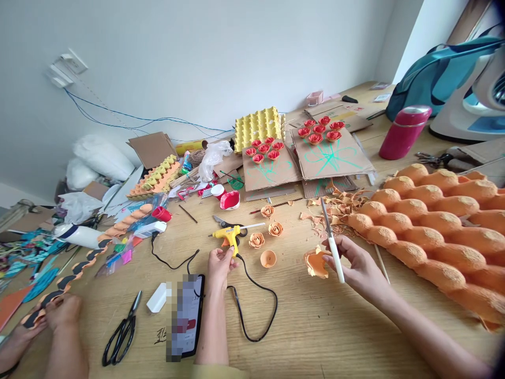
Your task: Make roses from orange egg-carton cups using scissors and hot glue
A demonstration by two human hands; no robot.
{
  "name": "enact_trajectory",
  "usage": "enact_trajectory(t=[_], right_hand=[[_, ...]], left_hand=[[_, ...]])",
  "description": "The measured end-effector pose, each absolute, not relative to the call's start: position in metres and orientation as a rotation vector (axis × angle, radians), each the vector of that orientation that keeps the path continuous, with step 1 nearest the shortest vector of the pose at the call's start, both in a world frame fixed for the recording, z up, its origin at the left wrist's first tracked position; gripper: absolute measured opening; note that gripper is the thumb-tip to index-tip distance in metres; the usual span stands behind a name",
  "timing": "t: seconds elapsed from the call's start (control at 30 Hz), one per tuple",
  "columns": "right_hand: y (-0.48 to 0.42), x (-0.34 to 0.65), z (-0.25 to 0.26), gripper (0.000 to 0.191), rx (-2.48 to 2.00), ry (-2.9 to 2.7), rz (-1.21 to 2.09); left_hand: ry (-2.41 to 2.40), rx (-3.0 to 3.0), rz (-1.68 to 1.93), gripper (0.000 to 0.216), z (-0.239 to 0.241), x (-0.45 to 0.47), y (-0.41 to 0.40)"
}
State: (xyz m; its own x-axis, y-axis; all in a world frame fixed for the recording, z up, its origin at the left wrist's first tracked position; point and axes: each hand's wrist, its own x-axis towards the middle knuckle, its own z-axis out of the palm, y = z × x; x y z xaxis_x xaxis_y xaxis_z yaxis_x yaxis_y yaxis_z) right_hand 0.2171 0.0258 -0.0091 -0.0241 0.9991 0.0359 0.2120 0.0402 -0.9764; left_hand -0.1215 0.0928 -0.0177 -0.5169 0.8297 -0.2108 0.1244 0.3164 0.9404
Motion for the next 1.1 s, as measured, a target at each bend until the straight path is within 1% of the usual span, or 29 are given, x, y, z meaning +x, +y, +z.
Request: enact_trajectory(t=[0.13,0.23,0.3,0.37,0.43,0.5,0.57,0.6,0.77,0.93,1.1], right_hand=[[0.027,0.216,-0.008,0.025,-1.336,-1.391,1.076],[0.026,0.214,-0.007,0.025,-1.342,-1.384,1.058],[0.026,0.212,-0.005,0.025,-1.348,-1.374,1.043],[0.026,0.21,-0.003,0.025,-1.358,-1.361,1.029],[0.025,0.208,-0.003,0.024,-1.366,-1.349,1.021],[0.025,0.207,-0.004,0.023,-1.368,-1.337,1.02],[0.024,0.207,-0.005,0.023,-1.366,-1.327,1.023],[0.024,0.206,-0.005,0.024,-1.363,-1.324,1.024],[0.023,0.205,-0.005,0.03,-1.346,-1.329,1.046],[0.02,0.205,-0.01,0.03,-1.231,-1.311,1.145],[0.011,0.206,-0.014,0.031,-1.121,-1.306,1.128]], left_hand=[[1.948,0.99,1.234,0.041,-0.014,-0.126,0.092],[1.99,1.16,1.271,0.034,0.0,-0.117,0.086],[1.928,1.297,1.276,0.029,0.012,-0.098,0.077],[1.781,1.429,1.203,0.03,0.023,-0.071,0.065],[1.444,1.625,1.036,0.038,0.029,-0.042,0.053],[1.134,1.79,0.914,0.06,0.03,-0.017,0.043],[1.0,1.821,0.847,0.072,0.025,0.0,0.037],[0.977,1.81,0.84,0.072,0.022,0.006,0.036],[0.96,1.647,0.917,0.046,0.003,0.01,0.038],[0.815,1.64,1.05,0.041,-0.005,0.004,0.04],[0.716,1.696,1.121,0.034,-0.008,0.002,0.039]])
